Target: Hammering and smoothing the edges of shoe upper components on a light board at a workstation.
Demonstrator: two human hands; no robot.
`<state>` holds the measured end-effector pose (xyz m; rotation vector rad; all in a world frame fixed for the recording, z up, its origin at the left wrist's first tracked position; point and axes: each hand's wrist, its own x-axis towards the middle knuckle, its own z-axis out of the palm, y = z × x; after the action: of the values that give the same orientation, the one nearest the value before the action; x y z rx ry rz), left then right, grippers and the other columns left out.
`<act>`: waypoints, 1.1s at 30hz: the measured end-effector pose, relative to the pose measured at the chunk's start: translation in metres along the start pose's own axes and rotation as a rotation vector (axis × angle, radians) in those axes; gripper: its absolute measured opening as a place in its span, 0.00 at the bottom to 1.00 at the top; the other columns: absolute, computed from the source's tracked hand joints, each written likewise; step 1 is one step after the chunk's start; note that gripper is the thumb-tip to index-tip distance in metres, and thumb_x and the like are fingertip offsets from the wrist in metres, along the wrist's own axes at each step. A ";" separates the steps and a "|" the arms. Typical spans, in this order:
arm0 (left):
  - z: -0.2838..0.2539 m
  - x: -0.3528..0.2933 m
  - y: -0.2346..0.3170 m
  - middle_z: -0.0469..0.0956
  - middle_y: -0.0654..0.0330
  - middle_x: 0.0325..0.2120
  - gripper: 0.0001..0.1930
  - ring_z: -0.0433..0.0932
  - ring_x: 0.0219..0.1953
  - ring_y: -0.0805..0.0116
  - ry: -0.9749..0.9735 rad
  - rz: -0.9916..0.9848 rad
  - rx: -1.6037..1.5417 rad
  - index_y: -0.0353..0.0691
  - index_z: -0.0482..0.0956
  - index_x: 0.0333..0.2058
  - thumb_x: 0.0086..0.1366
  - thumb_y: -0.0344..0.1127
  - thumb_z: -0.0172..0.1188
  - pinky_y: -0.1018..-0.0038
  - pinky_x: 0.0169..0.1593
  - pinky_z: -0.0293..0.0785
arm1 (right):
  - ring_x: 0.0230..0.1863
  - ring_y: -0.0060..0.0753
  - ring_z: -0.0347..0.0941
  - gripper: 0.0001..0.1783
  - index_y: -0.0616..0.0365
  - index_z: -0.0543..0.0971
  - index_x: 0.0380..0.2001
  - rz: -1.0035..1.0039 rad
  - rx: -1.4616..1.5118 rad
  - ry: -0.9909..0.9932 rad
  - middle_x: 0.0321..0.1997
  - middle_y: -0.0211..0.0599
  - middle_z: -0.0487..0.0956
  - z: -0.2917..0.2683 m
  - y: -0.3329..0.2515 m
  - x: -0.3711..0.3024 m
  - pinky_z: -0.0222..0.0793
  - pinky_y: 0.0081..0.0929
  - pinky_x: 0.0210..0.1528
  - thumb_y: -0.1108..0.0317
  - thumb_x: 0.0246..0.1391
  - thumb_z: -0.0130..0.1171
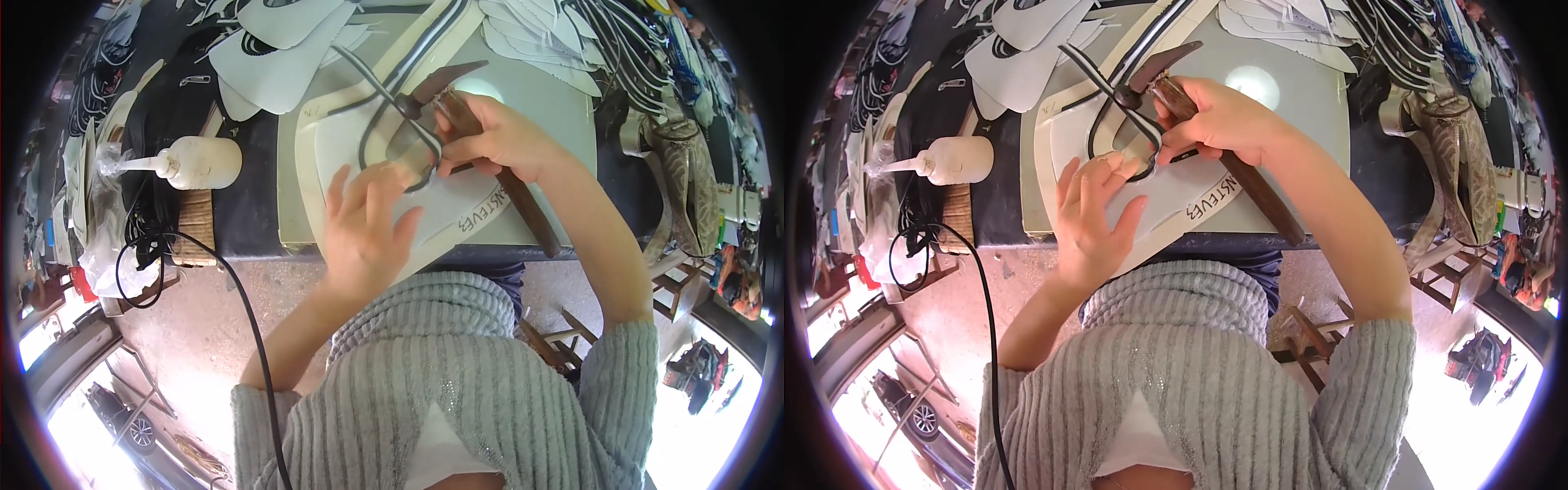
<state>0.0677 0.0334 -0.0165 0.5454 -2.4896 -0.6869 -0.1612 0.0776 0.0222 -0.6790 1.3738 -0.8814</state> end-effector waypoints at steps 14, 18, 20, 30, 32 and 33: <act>0.008 0.007 0.006 0.79 0.50 0.38 0.19 0.78 0.40 0.57 -0.074 0.327 0.223 0.30 0.74 0.44 0.52 0.22 0.63 0.64 0.45 0.77 | 0.33 0.23 0.82 0.11 0.53 0.68 0.37 -0.040 -0.040 0.063 0.32 0.26 0.74 0.004 0.015 0.007 0.53 0.16 0.18 0.71 0.55 0.61; 0.011 0.005 0.013 0.78 0.47 0.37 0.18 0.78 0.40 0.55 -0.098 0.474 0.416 0.32 0.74 0.44 0.53 0.27 0.60 0.62 0.46 0.76 | 0.29 0.30 0.81 0.08 0.57 0.69 0.32 -0.118 -0.154 0.272 0.25 0.31 0.73 0.019 0.008 0.002 0.62 0.24 0.21 0.69 0.57 0.58; 0.011 0.003 0.018 0.78 0.42 0.36 0.17 0.77 0.39 0.51 -0.173 0.560 0.596 0.32 0.73 0.45 0.56 0.31 0.58 0.59 0.48 0.75 | 0.26 0.35 0.80 0.09 0.58 0.69 0.32 -0.297 -0.412 0.356 0.24 0.35 0.74 0.014 0.012 -0.004 0.65 0.28 0.22 0.66 0.59 0.58; 0.019 -0.002 0.014 0.78 0.34 0.35 0.21 0.78 0.38 0.46 -0.113 0.595 0.651 0.27 0.70 0.48 0.56 0.31 0.56 0.56 0.46 0.77 | 0.22 0.49 0.76 0.20 0.63 0.71 0.27 -0.432 -1.263 0.367 0.20 0.44 0.77 0.049 0.022 -0.043 0.70 0.39 0.24 0.55 0.64 0.52; 0.019 -0.001 0.015 0.78 0.35 0.35 0.20 0.80 0.37 0.45 -0.105 0.600 0.667 0.26 0.72 0.46 0.56 0.30 0.57 0.56 0.45 0.78 | 0.22 0.49 0.77 0.19 0.62 0.71 0.27 -0.430 -1.313 0.382 0.19 0.44 0.77 0.051 0.023 -0.045 0.71 0.39 0.23 0.56 0.64 0.53; 0.019 -0.001 0.014 0.78 0.35 0.35 0.20 0.80 0.37 0.45 -0.102 0.608 0.665 0.26 0.72 0.46 0.56 0.30 0.57 0.56 0.45 0.78 | 0.21 0.48 0.77 0.19 0.62 0.71 0.27 -0.432 -1.366 0.401 0.19 0.43 0.76 0.051 0.023 -0.046 0.71 0.38 0.23 0.56 0.64 0.53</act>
<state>0.0543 0.0521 -0.0231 -0.0598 -2.7385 0.3661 -0.1067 0.1240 0.0329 -1.9561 2.1895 -0.2635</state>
